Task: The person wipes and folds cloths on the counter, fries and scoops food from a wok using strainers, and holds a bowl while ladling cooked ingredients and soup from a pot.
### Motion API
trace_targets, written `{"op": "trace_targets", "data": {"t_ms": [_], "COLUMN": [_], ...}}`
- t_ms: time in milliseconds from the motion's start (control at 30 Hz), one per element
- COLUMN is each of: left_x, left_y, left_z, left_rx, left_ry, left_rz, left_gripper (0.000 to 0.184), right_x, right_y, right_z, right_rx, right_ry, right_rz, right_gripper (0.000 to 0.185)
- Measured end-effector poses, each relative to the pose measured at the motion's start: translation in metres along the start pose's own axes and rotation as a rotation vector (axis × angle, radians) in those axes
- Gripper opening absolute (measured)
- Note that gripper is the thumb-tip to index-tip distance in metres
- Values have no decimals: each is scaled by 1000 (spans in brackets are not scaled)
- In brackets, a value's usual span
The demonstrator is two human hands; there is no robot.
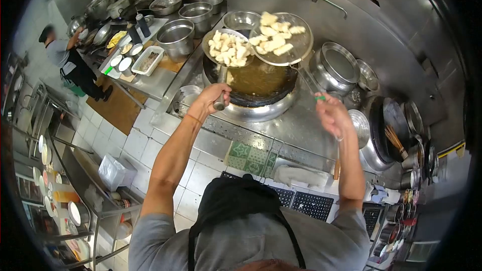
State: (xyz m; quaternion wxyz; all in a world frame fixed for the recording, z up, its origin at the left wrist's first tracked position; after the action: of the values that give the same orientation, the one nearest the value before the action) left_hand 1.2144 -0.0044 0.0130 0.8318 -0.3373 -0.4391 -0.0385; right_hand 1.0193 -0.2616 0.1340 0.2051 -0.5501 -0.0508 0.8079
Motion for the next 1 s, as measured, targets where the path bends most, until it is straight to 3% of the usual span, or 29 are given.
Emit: {"op": "trace_targets", "data": {"t_ms": [200,300,433,533,633,867,1000], "left_x": [-20,-37,-47,-51,-44,-18,-1], "left_y": [-61,-78,-73,-71,-70,-53,-33], "left_z": [-33,-28,-21,-11,-4,22,47], "left_rx": [-97,-187,-185,-212,-189,-150,-100], "left_ry": [126,318,249,322,307,287,215], "left_rz": [177,370,268,327,319,346,299], "left_gripper": [14,16,18,20,21,18,16], "right_x": [-41,-54,-58,-68,-67,-26,-3], "right_y": [-11,-13,4,-5,2,45,46], "right_z": [-42,-33,-33,-12,-7,-51,-80], "right_rx": [64,113,186,326,342,371,502], "right_ry": [-15,14,77,209,205,148,272], "right_rz": [242,351,637,622,607,620,803], "right_gripper": [8,4,9,20,28,23,13]}}
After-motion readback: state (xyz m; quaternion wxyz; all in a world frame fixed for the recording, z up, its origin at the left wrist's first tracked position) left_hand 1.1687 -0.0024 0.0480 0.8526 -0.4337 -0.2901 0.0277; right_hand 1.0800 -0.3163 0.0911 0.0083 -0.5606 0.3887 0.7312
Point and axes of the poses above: each hand's wrist, its own z-axis away from the middle knuckle, its own y-axis out of the back of the hand, x = y × z, the point moved 9 cm from there along -z, towards the middle knuckle, and after that the axes turned 5 degrees about -y, right-handed, at the moved point
